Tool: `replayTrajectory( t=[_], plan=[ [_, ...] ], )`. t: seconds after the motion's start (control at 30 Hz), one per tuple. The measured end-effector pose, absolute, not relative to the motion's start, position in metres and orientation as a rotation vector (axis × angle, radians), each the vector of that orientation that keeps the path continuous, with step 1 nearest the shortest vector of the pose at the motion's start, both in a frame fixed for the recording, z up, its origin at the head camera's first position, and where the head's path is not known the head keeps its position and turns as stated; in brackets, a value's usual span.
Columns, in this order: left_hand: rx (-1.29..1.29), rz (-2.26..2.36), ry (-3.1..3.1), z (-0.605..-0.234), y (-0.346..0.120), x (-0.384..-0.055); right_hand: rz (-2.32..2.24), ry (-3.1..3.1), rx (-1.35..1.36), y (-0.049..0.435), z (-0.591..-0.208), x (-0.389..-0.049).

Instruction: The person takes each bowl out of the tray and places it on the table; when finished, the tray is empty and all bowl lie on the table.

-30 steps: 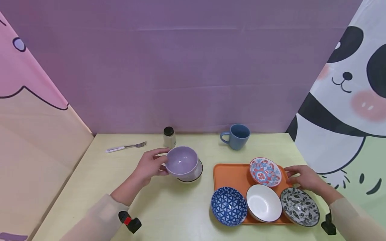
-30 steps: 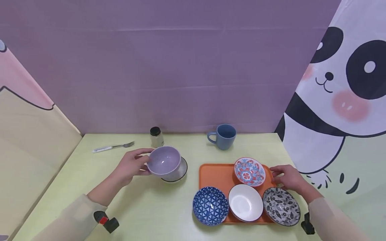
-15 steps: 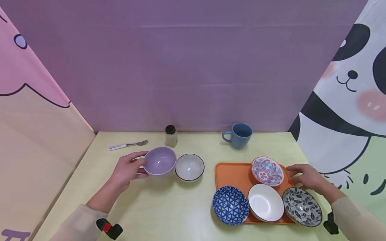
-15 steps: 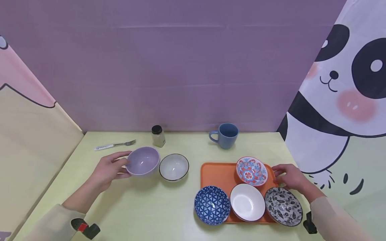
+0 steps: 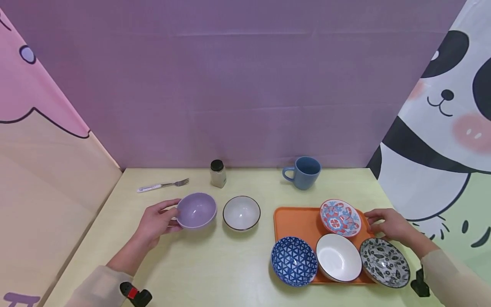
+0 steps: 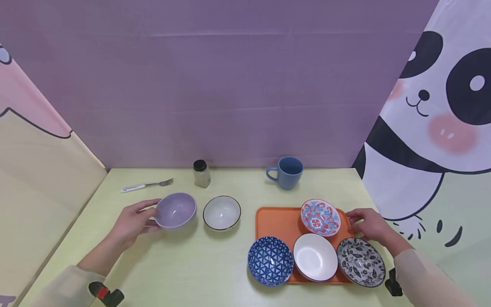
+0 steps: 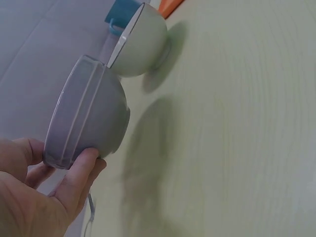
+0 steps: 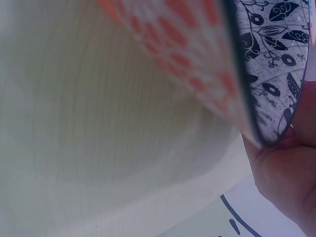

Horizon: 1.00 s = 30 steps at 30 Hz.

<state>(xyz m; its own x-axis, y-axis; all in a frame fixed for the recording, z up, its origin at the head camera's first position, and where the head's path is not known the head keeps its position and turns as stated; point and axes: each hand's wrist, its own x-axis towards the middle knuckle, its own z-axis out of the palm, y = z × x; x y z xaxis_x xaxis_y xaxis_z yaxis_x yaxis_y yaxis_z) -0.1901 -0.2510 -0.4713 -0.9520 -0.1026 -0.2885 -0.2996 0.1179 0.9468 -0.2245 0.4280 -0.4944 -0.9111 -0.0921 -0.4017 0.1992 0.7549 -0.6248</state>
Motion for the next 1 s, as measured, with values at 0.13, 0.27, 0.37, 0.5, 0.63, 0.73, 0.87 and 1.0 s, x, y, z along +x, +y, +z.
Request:
replayTrajectory(
  t=[0.13,0.27,0.37,0.5,0.63,0.73,0.87,1.0],
  plan=[
    [-0.415,1.965,2.214,-0.478,-0.252,-0.19,-0.969,2.546,0.079,0.427,-0.493,-0.225],
    [-0.419,1.973,2.203,-0.484,-0.252,-0.189,-0.962,2.549,0.083,0.426,-0.493,-0.225],
    [-0.431,1.98,2.195,-0.488,-0.251,-0.189,-0.958,2.553,0.089,0.425,-0.493,-0.225],
    [-0.444,1.976,2.192,-0.492,-0.25,-0.189,-0.966,2.545,0.103,0.425,-0.492,-0.224],
    [-0.452,1.955,2.205,-0.495,-0.251,-0.187,-0.997,2.522,0.109,0.425,-0.494,-0.223],
    [-0.452,1.947,2.206,-0.496,-0.252,-0.186,-1.019,2.508,0.112,0.425,-0.495,-0.223],
    [-0.441,1.952,2.195,-0.499,-0.252,-0.187,-1.024,2.496,0.12,0.427,-0.493,-0.222],
    [-0.419,1.95,2.187,-0.499,-0.253,-0.186,-1.029,2.488,0.118,0.427,-0.49,-0.223]
  ],
)
